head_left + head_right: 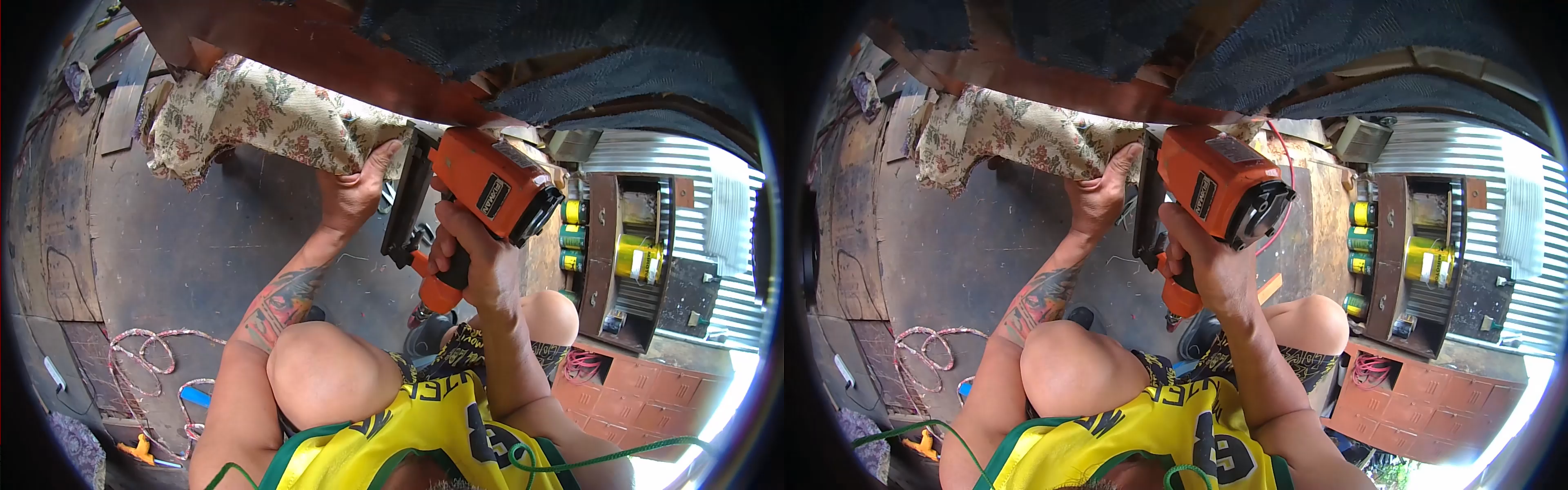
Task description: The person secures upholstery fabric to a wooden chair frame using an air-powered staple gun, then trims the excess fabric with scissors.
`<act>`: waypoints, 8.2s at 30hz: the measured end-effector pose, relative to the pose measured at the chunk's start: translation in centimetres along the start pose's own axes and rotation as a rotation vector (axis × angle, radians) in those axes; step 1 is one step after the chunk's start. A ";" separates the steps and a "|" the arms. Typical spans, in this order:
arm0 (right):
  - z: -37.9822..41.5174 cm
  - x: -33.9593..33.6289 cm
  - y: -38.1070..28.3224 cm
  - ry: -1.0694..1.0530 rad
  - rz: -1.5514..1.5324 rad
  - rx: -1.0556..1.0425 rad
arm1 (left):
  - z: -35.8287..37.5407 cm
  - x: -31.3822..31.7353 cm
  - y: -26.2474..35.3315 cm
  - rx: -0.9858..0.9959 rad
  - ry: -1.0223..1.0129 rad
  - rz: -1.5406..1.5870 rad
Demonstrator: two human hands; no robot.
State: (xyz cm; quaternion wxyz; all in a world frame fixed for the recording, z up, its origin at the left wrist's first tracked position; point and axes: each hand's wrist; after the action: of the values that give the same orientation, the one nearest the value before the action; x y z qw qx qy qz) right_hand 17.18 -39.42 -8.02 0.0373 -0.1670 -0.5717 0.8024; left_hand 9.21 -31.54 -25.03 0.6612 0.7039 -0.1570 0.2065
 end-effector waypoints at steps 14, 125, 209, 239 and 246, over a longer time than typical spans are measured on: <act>0.8 -8.5 7.1 -0.242 -0.588 0.005 | 3.3 -1.0 -0.4 -0.494 -0.127 -0.031; 1.1 -11.7 16.8 -0.047 -0.658 0.355 | 12.6 3.7 -3.0 -0.114 -0.558 -0.825; 0.0 1.1 0.2 0.062 0.121 -0.044 | 0.0 2.2 1.4 -0.023 0.116 0.078; -0.3 -2.7 0.7 0.094 0.062 -0.122 | 0.4 2.6 1.8 -0.114 0.045 0.153; 0.6 -4.2 0.5 0.110 0.115 -0.081 | 1.4 5.0 2.5 -0.270 0.080 0.340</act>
State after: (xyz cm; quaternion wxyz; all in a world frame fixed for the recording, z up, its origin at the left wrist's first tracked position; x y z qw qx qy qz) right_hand 20.99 -41.16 -7.34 0.0159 -0.2449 -0.5902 0.7690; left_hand 12.44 -32.82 -20.39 0.7109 0.5637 -0.2731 0.3199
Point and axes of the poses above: each hand's wrist, its own z-axis away from the middle knuckle, its own x-axis out of the palm, y = z × x, and after that the axes turned 7 degrees about -x, right-handed
